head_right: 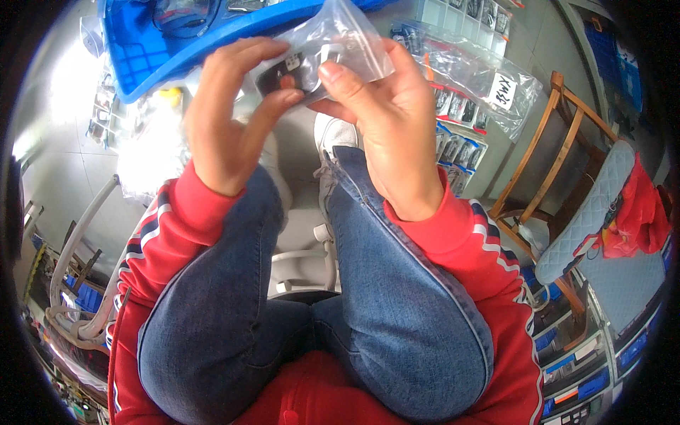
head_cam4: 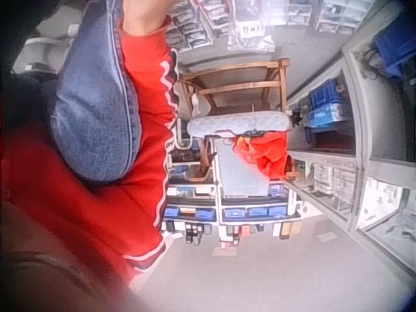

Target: The person sits on the floor and handles several car key fobs in plastic bags. They write on a bag with a marker, open a bag to remove a key fob, use pliers to pry open the fob, and inspect the internal components. The person then closes the fob and places it back into a bag.

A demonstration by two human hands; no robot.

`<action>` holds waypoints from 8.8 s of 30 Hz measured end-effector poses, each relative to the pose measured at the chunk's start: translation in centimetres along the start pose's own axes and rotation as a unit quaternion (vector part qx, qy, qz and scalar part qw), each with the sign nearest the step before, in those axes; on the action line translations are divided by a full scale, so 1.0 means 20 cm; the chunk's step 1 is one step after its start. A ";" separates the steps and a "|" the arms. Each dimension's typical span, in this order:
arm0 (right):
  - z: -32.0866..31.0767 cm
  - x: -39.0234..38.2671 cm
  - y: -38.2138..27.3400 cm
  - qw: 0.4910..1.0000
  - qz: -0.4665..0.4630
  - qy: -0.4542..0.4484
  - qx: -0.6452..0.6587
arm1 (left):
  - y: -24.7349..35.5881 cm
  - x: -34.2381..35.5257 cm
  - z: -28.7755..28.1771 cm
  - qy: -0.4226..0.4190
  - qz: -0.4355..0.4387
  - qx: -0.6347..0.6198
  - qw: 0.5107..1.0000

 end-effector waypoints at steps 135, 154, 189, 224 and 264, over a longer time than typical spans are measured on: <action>0.05 -0.02 -0.09 0.970 -0.014 -0.086 -0.226 | -0.07 -0.02 0.04 -0.014 -0.107 -0.270 0.957; 0.08 -0.04 -0.13 0.971 -0.030 -0.087 -0.221 | -0.02 0.00 0.02 -0.017 -0.048 -0.285 0.957; 0.15 -0.07 -0.22 0.867 -0.185 -0.085 -0.455 | -0.08 -0.04 0.04 0.026 -0.059 -0.300 0.952; 0.13 -0.04 -0.19 0.983 -0.028 -0.096 -0.156 | -0.07 0.02 0.02 -0.017 -0.091 -0.358 0.929; -0.05 0.01 -0.08 0.986 0.061 -0.067 -0.137 | -0.14 -0.01 0.05 -0.045 -0.149 -0.476 0.866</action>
Point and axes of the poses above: each hand's wrist, its own x-axis towards the middle knuckle, its own z-axis out of the palm, y = z × x, the point moved 9 cm from there along x, towards the middle knuckle, and after that the axes turned 10 degrees about -y, right-handed, at the moved point
